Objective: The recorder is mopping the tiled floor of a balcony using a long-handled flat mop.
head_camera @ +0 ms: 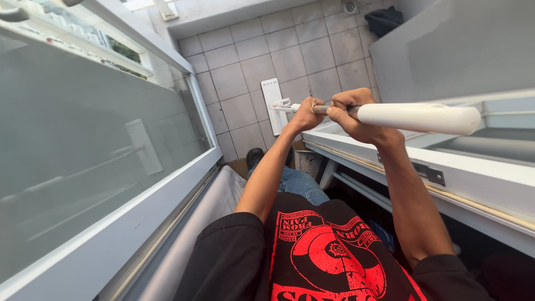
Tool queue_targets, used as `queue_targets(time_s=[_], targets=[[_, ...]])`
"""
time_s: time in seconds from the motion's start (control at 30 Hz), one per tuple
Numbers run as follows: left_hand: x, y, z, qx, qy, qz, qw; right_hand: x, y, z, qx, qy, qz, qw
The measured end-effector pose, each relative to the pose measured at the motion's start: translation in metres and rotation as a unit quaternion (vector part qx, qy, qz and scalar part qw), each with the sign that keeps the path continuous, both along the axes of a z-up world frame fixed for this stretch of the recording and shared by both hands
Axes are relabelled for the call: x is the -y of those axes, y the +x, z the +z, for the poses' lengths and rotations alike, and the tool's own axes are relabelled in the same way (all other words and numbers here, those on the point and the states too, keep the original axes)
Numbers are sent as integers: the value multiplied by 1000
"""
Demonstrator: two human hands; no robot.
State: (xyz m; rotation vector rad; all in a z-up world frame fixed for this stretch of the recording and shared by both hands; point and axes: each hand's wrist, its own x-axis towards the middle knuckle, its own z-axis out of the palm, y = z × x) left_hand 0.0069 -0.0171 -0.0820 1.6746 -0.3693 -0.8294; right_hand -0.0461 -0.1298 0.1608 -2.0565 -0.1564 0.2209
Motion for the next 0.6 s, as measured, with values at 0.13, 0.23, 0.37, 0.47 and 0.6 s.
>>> queue_targets(time_s=[0.13,0.23,0.37,0.47,0.6], targets=[[29,-7,-15,37,-55,0,998,15,-8,3,12,-18,-12,1000],[47,-16,-19,32,-103,-6,994,25,-17,0,-21,-24,-30,999],[71,-19,-25,36,-136,-8,990,41,-23,-7,-12,-34,-47,998],[88,-19,-36,34,-99,-22,994,55,-26,-6,-9,-29,-52,998],[100,-17,-42,73,-80,-7,994,63,-23,-5,-29,-28,-69,997]])
